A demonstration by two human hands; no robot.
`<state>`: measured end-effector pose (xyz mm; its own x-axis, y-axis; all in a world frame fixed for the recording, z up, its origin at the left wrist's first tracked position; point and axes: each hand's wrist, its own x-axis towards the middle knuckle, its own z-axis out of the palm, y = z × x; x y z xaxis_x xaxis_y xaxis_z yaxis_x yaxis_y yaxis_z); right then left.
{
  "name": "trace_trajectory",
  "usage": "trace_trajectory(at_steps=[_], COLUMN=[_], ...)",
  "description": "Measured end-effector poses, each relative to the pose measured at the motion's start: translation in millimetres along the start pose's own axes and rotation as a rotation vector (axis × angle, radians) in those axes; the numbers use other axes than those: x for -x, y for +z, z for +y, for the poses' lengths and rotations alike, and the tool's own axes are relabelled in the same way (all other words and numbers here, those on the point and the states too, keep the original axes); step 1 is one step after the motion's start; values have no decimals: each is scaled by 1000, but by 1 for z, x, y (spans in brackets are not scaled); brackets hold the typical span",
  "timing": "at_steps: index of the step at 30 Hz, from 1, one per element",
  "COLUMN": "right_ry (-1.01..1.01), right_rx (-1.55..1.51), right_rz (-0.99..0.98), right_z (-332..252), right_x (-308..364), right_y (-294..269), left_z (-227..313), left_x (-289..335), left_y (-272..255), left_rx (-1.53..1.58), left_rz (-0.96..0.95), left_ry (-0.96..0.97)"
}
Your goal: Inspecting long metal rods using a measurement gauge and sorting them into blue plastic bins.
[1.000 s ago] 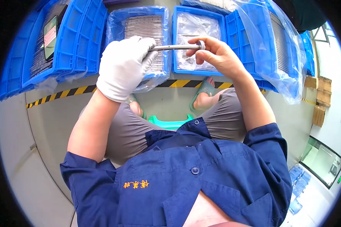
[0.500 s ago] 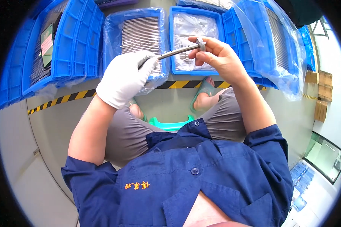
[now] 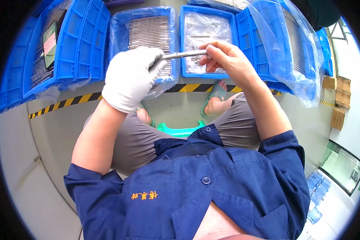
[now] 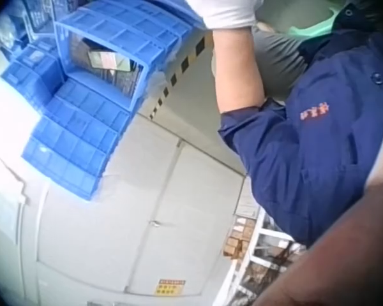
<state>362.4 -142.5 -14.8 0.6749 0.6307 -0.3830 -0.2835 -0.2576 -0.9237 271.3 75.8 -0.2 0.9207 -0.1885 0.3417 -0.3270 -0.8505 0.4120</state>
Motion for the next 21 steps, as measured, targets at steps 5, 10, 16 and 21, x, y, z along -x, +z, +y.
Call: trace_trajectory(at_steps=[5, 10, 16, 21], right_ry=[227, -324, -747, -290], right_rx=[-235, 549, 733, 191], right_rz=[-83, 92, 54, -26], right_z=[1, -6, -7, 5], right_x=[3, 13, 2, -1], right_y=[4, 13, 2, 0], left_z=[-2, -4, -10, 2], left_x=[-1, 6, 12, 3], left_y=[-1, 6, 11, 5], left_rx=[-239, 245, 527, 285], left_rz=[32, -126, -402, -201], left_ry=[106, -145, -368, -300])
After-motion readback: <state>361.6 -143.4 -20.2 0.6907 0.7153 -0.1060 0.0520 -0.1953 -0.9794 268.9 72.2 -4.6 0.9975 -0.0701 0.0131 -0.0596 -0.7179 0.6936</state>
